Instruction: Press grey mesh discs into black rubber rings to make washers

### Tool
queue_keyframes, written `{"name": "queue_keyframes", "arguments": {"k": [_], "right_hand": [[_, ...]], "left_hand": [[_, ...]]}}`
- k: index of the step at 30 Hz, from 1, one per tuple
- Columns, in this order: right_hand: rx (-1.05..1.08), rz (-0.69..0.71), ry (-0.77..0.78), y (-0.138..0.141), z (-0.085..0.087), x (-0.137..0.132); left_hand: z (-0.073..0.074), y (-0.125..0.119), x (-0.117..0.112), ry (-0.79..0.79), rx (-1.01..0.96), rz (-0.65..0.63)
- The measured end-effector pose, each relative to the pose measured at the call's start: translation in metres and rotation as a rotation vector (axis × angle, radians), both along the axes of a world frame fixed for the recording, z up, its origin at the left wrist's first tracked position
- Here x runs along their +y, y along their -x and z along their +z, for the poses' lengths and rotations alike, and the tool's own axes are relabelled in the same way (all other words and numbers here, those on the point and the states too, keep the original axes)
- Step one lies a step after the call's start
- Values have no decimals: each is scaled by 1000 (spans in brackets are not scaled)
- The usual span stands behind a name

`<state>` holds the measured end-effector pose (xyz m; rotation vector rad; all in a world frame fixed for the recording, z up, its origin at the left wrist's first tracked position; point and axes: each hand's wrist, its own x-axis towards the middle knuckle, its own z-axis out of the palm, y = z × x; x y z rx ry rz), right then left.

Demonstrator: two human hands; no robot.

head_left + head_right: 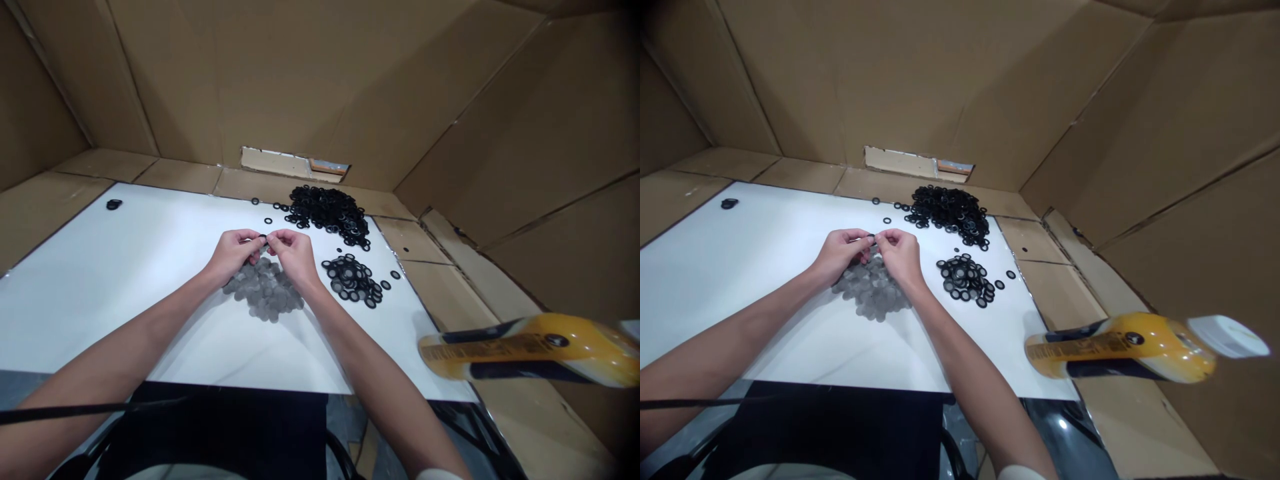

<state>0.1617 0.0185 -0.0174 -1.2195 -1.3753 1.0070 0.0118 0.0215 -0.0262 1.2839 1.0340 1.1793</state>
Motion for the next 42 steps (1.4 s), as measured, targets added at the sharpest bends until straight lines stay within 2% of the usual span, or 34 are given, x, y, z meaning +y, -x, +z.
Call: {"name": "queue_keyframes", "arguments": {"k": [11, 22, 29, 32, 37, 42], "right_hand": [[-18, -43, 4, 2, 1, -1], [-31, -28, -10, 3, 0, -2], [23, -13, -83, -2, 10, -2], [34, 28, -180, -2, 15, -7], [-18, 51, -426, -1, 18, -17], [-204, -69, -819, -4, 19, -20]], "left_hand": [[0, 0, 0, 11, 9, -25], [2, -1, -2, 11, -4, 5], [1, 2, 1, -50, -31, 24], [5, 4, 0, -125, -41, 68], [19, 2, -9, -318, -93, 154], [24, 2, -16, -616, -110, 140]]}}
